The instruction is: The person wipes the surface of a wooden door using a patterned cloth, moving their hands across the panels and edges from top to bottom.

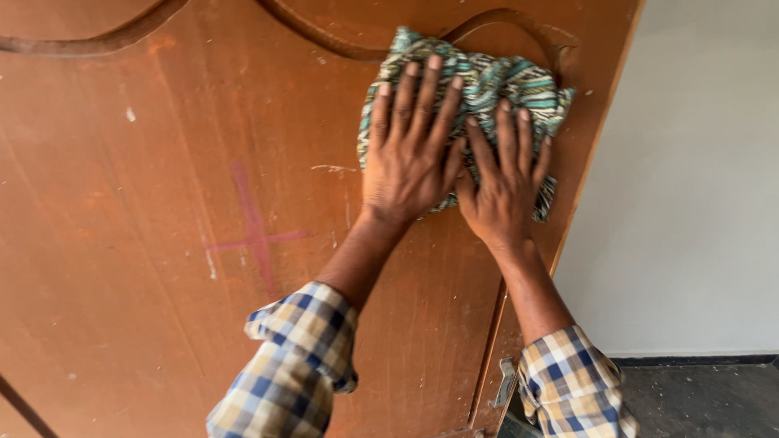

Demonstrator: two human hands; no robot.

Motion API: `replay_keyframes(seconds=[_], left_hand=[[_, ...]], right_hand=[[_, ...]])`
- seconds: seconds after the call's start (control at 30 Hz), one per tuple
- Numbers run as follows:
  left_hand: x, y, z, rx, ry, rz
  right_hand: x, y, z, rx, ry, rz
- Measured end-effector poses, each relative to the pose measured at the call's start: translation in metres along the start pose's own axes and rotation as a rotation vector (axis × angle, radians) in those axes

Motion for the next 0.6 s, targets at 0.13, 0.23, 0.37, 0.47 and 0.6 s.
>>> replay_keyframes(seconds=[0.13,0.23,0.37,0.47,0.6], left_hand=[[0.025,-0.008,-0.047,0.084,-0.017,0.007],[0.042,-0.014,-0.078,0.127,-0.022,0.032],[0.053,-0.028,-0.096,0.15,-0.043,0.035],[0.055,-0.041,-0.1,0.168,-0.055,0.018],[0.056,-0.065,-0.101,0.16,-0.065,0.061]], right_hand=[[-0.012,0.021,-0.04,0.068,0.013,-0.014],[-0.019,0.034,-0.061,0.127,-0.001,-0.031],[-0.022,0.03,-0.078,0.14,0.009,-0.046],[-0.023,0.023,-0.084,0.113,-0.019,-0.048],[-0.018,-0.003,-0.105,0.115,0.009,-0.038]])
Point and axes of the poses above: each hand's wrist, its own y-axis away from the middle knuckle, its own x-axis out of the palm, z = x × y, the point moved 8 cm from there along -y, towards the middle knuckle, and after that the axes turned 12 degrees about -x, right-handed, at the moved point
